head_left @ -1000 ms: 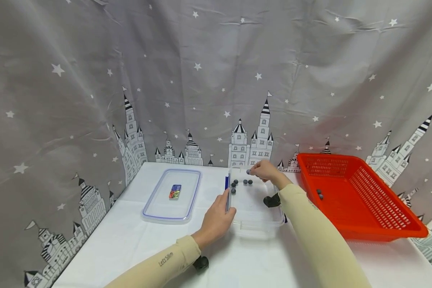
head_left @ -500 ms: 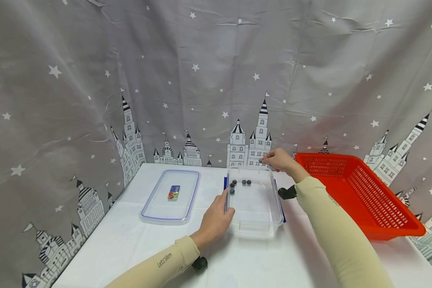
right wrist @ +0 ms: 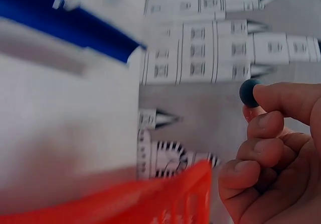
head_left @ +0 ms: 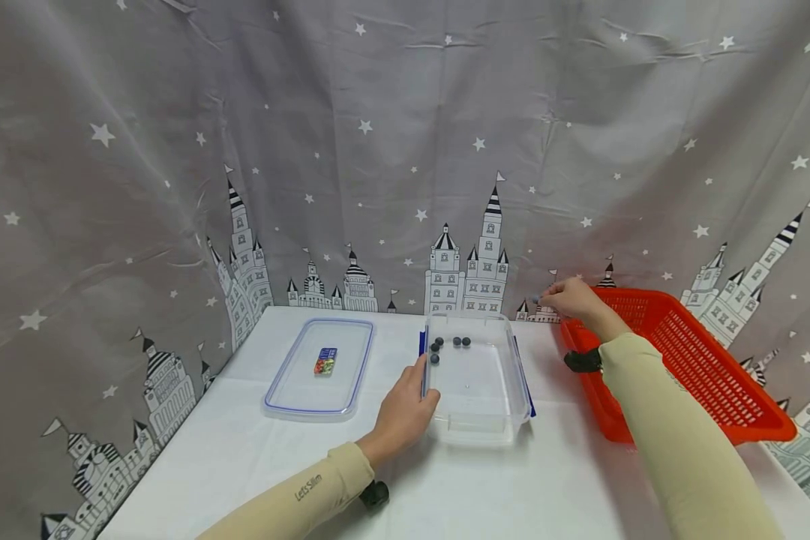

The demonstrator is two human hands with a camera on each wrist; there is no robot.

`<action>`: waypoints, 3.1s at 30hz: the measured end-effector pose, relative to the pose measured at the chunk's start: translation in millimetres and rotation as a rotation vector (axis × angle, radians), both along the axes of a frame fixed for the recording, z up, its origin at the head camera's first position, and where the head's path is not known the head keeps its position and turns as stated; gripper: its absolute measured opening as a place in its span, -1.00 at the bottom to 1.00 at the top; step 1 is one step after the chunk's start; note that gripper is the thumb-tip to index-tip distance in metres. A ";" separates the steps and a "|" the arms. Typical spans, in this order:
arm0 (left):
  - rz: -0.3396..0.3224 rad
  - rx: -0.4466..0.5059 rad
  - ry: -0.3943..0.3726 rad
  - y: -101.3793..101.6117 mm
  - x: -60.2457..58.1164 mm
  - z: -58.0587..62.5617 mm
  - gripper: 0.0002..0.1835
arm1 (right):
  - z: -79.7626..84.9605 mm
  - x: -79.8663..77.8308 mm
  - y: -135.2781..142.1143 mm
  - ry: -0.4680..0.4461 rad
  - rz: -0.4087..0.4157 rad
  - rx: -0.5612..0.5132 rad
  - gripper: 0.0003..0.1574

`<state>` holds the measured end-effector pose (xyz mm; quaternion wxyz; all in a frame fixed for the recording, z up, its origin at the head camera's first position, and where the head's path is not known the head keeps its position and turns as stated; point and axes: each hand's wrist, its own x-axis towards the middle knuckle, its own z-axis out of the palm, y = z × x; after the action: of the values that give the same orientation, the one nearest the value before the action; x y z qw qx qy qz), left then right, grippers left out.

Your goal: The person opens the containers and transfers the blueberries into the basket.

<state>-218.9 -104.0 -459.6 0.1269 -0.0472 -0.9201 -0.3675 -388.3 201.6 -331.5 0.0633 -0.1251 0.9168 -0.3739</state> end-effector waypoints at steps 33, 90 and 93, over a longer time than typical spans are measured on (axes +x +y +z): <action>0.003 -0.010 -0.009 -0.1 -1.4 -2.0 -0.24 | -48.9 4.2 99.9 -0.074 -0.079 0.037 -0.55; 0.008 0.016 -0.022 -1.0 0.3 -0.1 -0.24 | -26.2 5.9 -98.7 -0.065 0.189 -0.044 -0.70; 0.010 0.019 -0.027 -1.1 0.4 0.0 -0.25 | -27.5 7.3 -108.2 -0.069 0.207 -0.046 -0.68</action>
<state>-218.5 -105.1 -459.6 0.1165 -0.0365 -0.9185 -0.3761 -380.9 93.4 -359.0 0.1305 -0.2076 0.8874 -0.3904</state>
